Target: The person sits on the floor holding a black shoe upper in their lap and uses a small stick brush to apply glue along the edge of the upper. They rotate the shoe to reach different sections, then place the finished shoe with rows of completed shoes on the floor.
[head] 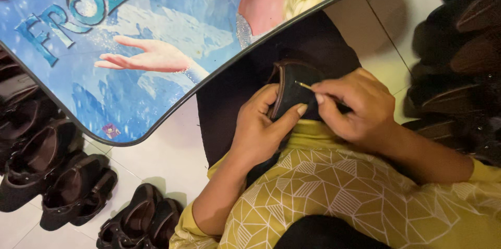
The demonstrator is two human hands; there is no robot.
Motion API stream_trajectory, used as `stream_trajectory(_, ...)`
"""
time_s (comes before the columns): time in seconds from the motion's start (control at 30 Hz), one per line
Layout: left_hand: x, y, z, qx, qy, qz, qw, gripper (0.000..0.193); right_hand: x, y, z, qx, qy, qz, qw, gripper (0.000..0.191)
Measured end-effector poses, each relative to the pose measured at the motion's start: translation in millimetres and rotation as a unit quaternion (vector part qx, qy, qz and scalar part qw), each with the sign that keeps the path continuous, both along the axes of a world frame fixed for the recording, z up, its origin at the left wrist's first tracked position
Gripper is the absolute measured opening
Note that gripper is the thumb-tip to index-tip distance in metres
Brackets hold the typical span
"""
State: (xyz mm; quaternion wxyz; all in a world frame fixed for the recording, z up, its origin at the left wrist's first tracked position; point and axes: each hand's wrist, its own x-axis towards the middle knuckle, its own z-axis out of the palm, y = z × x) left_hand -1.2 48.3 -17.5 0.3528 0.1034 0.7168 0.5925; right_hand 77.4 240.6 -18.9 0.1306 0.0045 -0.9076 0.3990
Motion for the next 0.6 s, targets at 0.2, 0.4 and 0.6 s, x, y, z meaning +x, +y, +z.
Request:
stream_trajectory(0.2, -0.7, 0.7, 0.5, 0.000, -0.021, 0.001, 1.000, 0.023, -0.2, -0.8, -1.9, 0.007, 0.000, 0.012, 1.000, 0.015)
stream_trajectory(0.4, -1.0, 1.2, 0.3, 0.020, -0.058, 0.010, 0.998, 0.031, 3.1, -2.8, -1.0, -0.005, -0.004, 0.035, 0.999, 0.015)
stream_trajectory(0.6, -2.9, -4.0, 3.8, 0.021, -0.071, -0.001, 0.997, 0.038, 10.3, -2.4, -3.4, -0.061, -0.046, -0.039, 0.996, 0.013)
